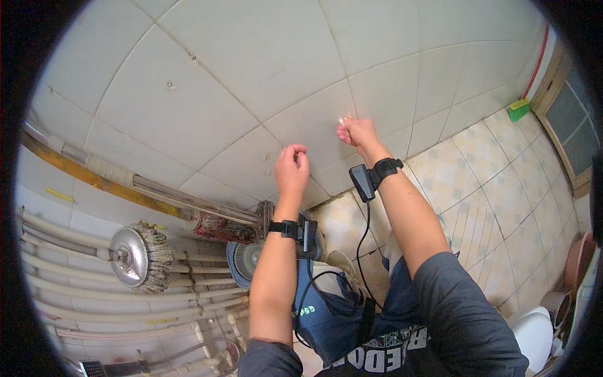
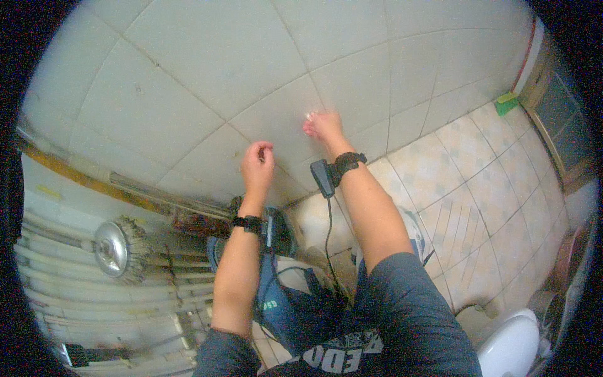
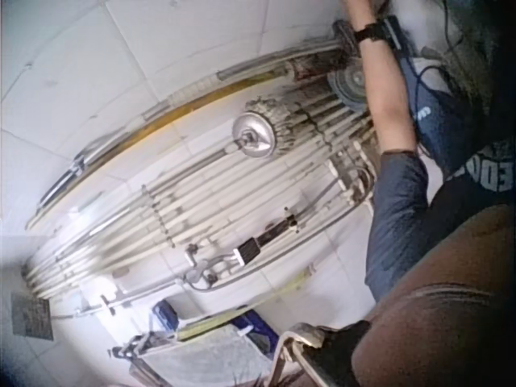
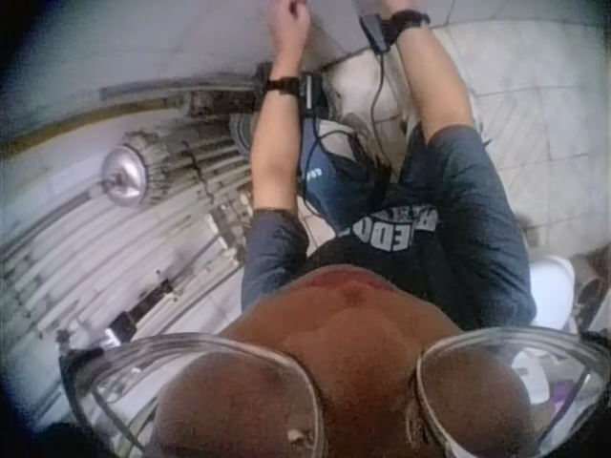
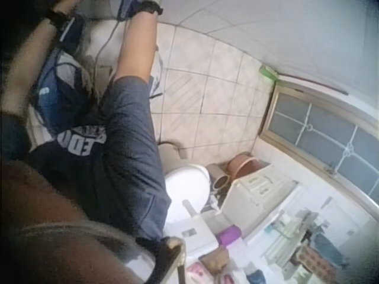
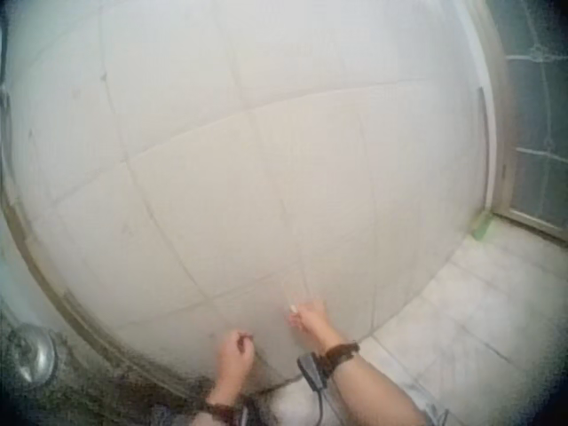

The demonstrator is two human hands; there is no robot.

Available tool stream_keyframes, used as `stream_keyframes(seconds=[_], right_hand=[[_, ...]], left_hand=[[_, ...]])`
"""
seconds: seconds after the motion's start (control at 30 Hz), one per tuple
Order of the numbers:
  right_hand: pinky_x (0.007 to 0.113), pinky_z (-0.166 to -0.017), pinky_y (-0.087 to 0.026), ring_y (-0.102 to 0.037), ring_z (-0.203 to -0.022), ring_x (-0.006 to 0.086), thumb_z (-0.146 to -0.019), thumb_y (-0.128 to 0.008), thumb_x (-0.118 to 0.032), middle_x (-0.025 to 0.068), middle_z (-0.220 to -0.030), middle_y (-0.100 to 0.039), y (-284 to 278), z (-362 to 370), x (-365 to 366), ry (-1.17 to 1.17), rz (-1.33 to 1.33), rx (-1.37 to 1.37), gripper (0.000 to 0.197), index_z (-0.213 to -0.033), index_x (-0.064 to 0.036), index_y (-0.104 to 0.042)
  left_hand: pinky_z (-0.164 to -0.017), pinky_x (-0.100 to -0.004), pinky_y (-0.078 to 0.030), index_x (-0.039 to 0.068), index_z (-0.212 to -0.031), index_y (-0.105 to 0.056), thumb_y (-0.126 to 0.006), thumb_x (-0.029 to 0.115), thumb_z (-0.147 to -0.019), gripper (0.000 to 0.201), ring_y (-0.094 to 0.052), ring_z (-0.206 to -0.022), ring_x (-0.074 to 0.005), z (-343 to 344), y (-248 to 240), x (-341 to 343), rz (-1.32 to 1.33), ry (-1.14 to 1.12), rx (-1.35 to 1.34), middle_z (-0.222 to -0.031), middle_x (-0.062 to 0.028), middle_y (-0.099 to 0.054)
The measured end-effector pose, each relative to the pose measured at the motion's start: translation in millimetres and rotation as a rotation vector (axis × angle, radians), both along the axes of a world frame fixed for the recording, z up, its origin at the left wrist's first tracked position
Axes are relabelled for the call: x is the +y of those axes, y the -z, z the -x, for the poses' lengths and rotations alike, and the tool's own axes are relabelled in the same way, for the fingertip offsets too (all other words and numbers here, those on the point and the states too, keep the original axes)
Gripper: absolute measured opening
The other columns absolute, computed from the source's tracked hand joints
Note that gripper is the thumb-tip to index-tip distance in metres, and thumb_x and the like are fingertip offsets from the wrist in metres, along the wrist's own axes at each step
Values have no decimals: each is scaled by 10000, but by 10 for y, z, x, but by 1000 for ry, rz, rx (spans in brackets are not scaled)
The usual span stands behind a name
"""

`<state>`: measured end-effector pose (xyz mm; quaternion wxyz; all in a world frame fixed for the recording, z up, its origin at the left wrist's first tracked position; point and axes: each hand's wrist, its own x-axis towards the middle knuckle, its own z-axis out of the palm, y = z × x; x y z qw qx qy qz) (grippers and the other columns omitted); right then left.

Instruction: The recorder uses a piece of white paper or cloth to wipe and clean specific spots on the bathroom wall tiles.

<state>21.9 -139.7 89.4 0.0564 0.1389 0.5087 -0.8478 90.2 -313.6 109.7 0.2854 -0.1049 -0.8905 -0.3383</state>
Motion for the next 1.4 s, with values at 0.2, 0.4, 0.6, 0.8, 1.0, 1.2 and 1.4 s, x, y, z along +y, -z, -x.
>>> stream_keyframes(seconds=[0.2, 0.4, 0.6, 0.8, 1.0, 1.2, 1.4], right_hand=[[228, -461, -488, -574, -571, 149, -820, -475, -116, 95, -729, -576, 618, 96, 85, 82, 10, -93, 150, -885, 13, -517], [242, -474, -499, -590, -598, 185, -813, -476, -102, 125, -749, -579, 441, 18, -56, 15, 72, -54, 158, -872, 40, -515], [263, -510, -506, -600, -632, 205, -797, -509, -135, 144, -771, -584, -166, -77, -522, -81, 36, 125, 209, -878, 57, -520], [317, -584, -488, -557, -655, 198, -791, -481, -85, 90, -759, -545, 733, -28, -383, 111, 310, -120, 123, -882, -8, -510], [320, -533, -462, -547, -600, 192, -775, -482, -62, 85, -680, -535, 877, -26, -439, 168, 295, -152, 58, -769, -16, -517], [266, -476, -492, -580, -588, 190, -794, -501, -65, 130, -749, -562, 646, -26, -486, 227, -74, 2, 177, -877, 67, -419], [230, -450, -457, -547, -564, 126, -783, -541, -96, 92, -695, -552, -89, -127, -427, 546, -172, 337, 185, -871, 7, -416]], left_hand=[[-571, -298, -422, 50, -776, -558, -492, 70, -722, 88, -529, -617, -194, -8, -31, 140, -12, 23, -38, -737, -83, -554], [-580, -297, -421, 47, -783, -554, -492, 84, -728, 90, -531, -629, -195, -35, 10, 100, -2, -13, -33, -747, -83, -556], [-602, -273, -427, 35, -790, -556, -490, 82, -750, 90, -542, -652, -176, 33, 72, -5, -55, -43, -88, -754, -83, -572], [-589, -304, -422, 45, -790, -550, -491, 76, -728, 90, -536, -648, -199, 58, 89, -12, -26, 0, -45, -746, -94, -558], [-580, -293, -422, 47, -790, -553, -495, 78, -732, 87, -528, -630, -190, -25, -3, 11, -38, -67, -53, -752, -80, -557], [-575, -296, -421, 43, -793, -548, -496, 86, -731, 91, -529, -628, -194, 1, 6, 61, -10, -32, -65, -739, -79, -549], [-648, -315, -423, 38, -791, -560, -497, 101, -731, 107, -545, -718, -223, -3, -37, -78, -82, -60, -102, -769, -105, -566]])
